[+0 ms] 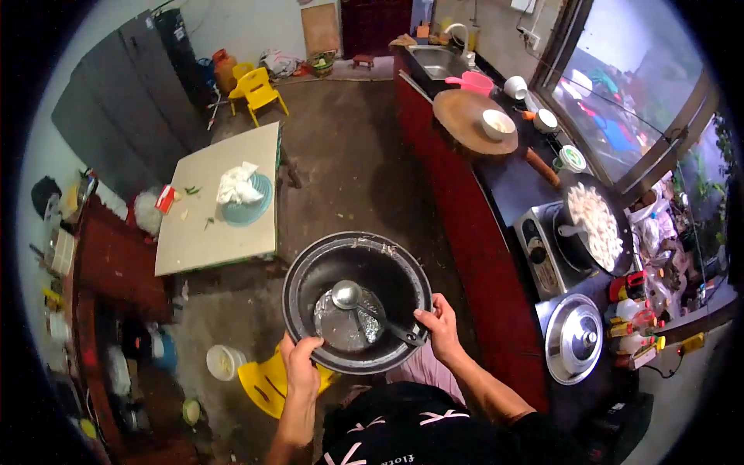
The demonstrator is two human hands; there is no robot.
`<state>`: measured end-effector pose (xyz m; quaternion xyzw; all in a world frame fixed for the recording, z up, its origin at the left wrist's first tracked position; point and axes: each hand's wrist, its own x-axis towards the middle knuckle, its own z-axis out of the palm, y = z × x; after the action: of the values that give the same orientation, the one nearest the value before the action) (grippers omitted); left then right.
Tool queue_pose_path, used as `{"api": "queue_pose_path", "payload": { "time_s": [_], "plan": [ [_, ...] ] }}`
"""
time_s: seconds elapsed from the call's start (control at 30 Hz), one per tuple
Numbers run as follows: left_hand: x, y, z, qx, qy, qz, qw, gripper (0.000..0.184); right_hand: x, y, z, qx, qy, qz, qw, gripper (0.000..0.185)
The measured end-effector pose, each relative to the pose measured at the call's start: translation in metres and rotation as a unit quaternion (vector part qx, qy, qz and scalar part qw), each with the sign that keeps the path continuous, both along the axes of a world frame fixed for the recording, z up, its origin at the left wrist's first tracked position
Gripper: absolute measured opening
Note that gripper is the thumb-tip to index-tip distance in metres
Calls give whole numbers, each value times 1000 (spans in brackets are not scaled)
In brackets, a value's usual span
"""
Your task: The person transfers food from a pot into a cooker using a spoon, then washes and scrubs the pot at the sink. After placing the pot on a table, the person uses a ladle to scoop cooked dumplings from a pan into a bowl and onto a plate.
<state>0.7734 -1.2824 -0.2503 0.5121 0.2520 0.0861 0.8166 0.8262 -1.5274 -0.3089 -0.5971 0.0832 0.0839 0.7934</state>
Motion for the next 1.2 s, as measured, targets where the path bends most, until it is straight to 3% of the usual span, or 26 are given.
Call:
{"api": "queue_pose_path", "payload": {
  "time_s": [0.2,0.3,0.53,0.63,0.77,0.9,1.0,1.07,1.13,1.2],
  "plan": [
    [168,18,-4,17,-33,-35,999,40,164,15,-21,1,-37,-30,999,23],
    [261,18,10,40,-47,-52,997,44,252,19,-12,51,11,-32,998,23],
    [459,31,29,6,-84,-64,994,53,432,25,10,58,18,-36,998,30],
    [545,37,39,-31,-40,-114,992,51,508,28,5,57,25,-59,996,30],
    [670,49,12,5,12,-142,990,51,611,31,-10,68,11,-112,991,32],
    [797,50,-14,9,-47,-183,982,44,712,27,-19,50,8,-162,986,36],
    [892,32,-2,-34,-37,-231,972,44,771,1,-10,-58,35,-192,979,37],
    [947,12,7,-22,-27,-260,965,45,806,-29,-18,-107,5,-271,956,28],
    [997,-7,7,-3,-29,-275,961,46,842,-64,-31,-186,2,-375,908,28],
    [1044,-32,10,21,16,-276,961,46,877,-106,-54,-284,-20,-410,867,33]
  ]
}}
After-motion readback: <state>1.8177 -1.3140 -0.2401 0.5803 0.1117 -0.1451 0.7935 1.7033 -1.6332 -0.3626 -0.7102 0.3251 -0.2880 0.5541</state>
